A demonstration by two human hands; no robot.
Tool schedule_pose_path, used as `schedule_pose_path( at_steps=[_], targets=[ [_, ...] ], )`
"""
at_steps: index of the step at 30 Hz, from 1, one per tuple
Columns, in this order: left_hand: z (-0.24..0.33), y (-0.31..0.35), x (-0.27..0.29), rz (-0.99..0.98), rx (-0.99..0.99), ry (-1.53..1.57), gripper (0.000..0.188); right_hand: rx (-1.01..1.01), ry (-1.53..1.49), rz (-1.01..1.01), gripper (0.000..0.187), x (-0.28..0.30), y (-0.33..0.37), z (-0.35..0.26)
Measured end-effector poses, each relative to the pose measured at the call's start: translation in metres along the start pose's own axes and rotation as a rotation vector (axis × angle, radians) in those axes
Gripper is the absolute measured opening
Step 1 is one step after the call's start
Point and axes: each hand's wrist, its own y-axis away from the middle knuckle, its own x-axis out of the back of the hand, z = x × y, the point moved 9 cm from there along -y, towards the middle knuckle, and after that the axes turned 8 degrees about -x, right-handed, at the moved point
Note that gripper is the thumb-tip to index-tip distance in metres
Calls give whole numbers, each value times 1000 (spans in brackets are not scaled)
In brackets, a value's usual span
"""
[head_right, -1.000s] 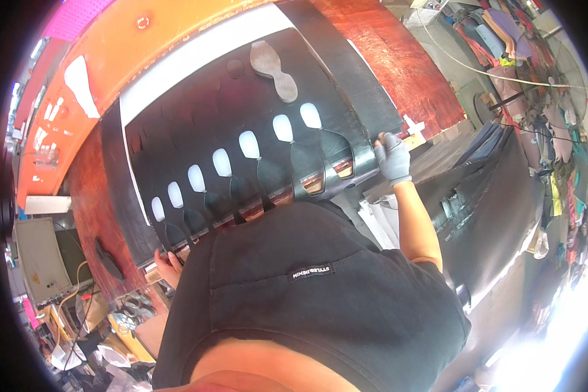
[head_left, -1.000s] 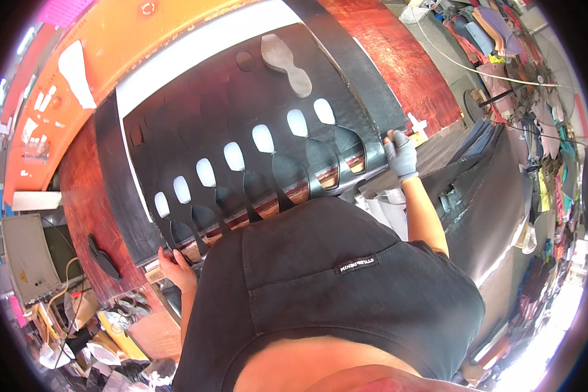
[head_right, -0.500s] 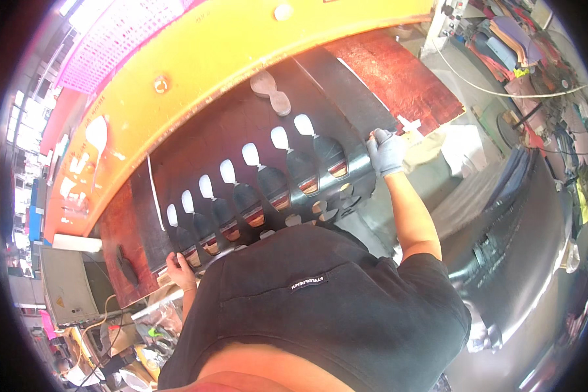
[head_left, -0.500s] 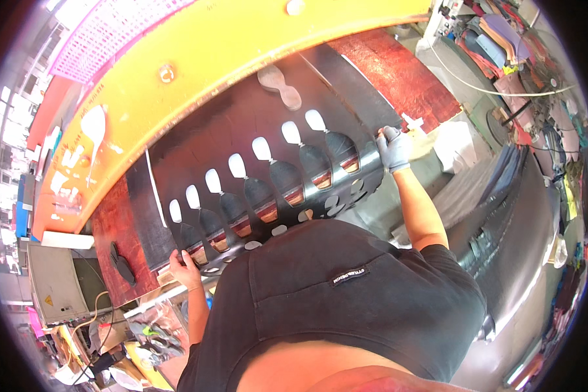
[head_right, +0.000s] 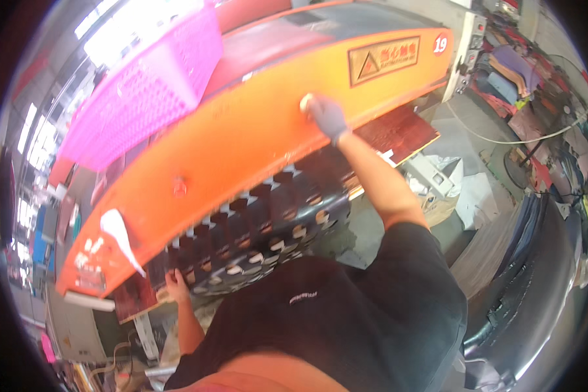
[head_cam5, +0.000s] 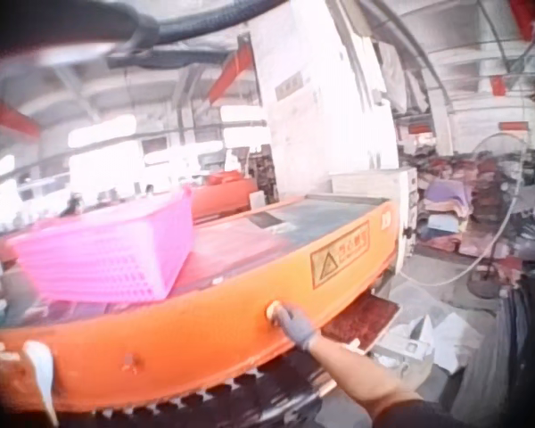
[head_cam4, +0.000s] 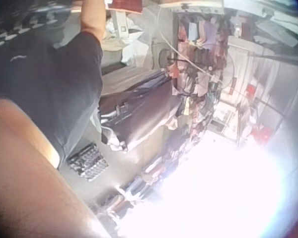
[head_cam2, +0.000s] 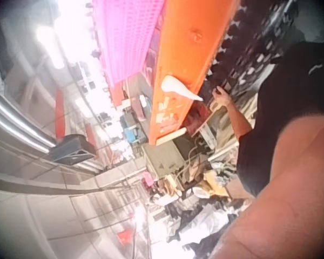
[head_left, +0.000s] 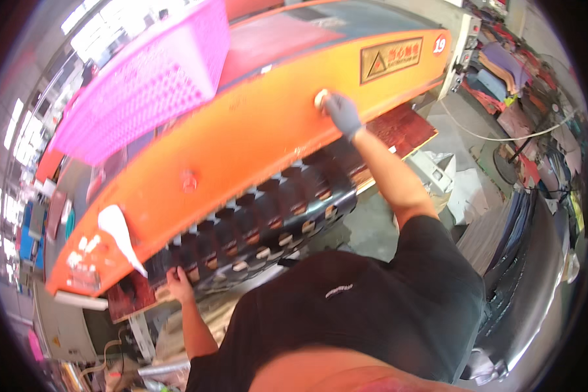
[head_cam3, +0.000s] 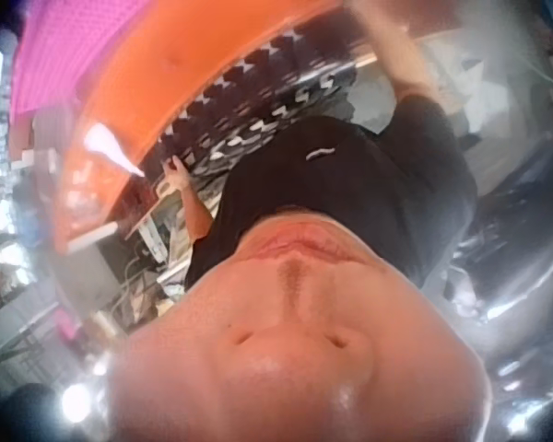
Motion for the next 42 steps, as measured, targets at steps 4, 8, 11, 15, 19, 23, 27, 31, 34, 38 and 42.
schedule_pose_path(
  at_steps=[4,8,11,15,19,23,27,31,34,38,42],
  targets=[
    [3,1,-2,82,-113,-139,30,90,-167,-82,24,12,45,33],
    [-9,-3,-13,51,-75,-191,27,64,575,107,27,37,95,88],
    [-6,-5,-10,94,-112,-321,28,72,948,-38,26,29,123,125],
    [-9,-9,-13,13,-27,-324,29,52,1115,3,30,17,120,150],
    [-2,-16,-15,27,-150,-75,40,17,1187,-82,31,10,117,165],
    [-18,-26,-28,-52,-62,-125,41,-90,970,-129,35,20,112,161],
    [-17,-28,-32,-89,-41,-220,35,-241,967,-193,35,26,116,158],
    [9,5,-8,-21,-146,-215,34,-216,981,-100,35,41,146,148],
    [21,56,18,-66,-54,-303,33,-128,964,-10,36,67,196,138],
    [50,118,60,-14,-97,-324,28,40,1014,134,30,88,261,113],
    [74,169,99,20,-168,-301,27,-75,911,184,28,123,312,99]
  ],
)
